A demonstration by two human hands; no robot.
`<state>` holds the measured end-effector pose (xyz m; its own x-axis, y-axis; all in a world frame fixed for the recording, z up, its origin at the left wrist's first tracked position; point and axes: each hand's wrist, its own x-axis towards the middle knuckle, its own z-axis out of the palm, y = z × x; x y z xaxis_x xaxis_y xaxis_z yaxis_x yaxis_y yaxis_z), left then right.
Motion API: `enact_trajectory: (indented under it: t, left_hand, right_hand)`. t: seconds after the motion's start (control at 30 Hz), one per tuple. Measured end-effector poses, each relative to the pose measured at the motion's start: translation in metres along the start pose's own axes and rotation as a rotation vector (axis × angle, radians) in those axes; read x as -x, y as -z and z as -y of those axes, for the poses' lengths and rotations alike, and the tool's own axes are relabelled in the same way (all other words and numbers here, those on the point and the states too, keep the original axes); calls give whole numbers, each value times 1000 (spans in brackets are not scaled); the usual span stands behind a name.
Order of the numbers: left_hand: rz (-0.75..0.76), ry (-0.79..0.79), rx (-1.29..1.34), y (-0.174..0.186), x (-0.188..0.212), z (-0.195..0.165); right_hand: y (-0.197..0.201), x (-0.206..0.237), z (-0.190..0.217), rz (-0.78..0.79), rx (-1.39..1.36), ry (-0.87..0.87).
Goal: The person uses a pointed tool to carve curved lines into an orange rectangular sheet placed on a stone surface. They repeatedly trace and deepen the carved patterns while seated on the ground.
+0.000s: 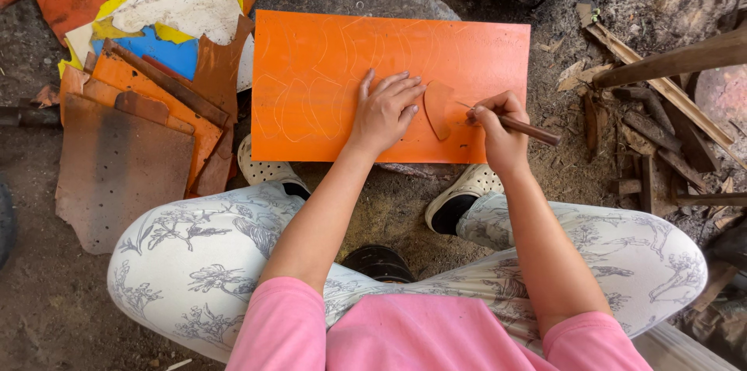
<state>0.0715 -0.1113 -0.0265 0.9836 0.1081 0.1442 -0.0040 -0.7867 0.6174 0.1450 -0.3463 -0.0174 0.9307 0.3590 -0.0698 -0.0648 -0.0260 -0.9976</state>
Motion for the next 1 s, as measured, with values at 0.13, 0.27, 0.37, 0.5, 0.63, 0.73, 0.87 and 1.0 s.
enact_trajectory:
  t: [0.13, 0.27, 0.37, 0.5, 0.63, 0.73, 0.87, 1.0]
  left_hand:
    - [52, -35, -94, 9, -2, -18]
    - [123, -26, -136, 11, 0, -29]
    - [87, -28, -117, 5, 2, -17]
    - [-42, 12, -47, -12, 1, 6]
    - [-44, 47, 2, -17, 1, 14]
    - [-4, -24, -82, -14, 4, 2]
    - [54, -99, -140, -9, 5, -18]
    - [80, -110, -141, -1, 6, -20]
  right_hand:
    - [-3, -2, -3, -59, 40, -21]
    - [-11, 2, -1, -35, 123, 51]
    - [-16, 10, 7, -24, 660, 424]
    - [-24, 19, 14, 53, 739, 457]
    - [-21, 17, 12, 6, 680, 372]
    - [-11, 10, 8, -40, 600, 104]
    - [-2, -23, -1, 67, 155, 197]
    - [3, -48, -8, 20, 20, 96]
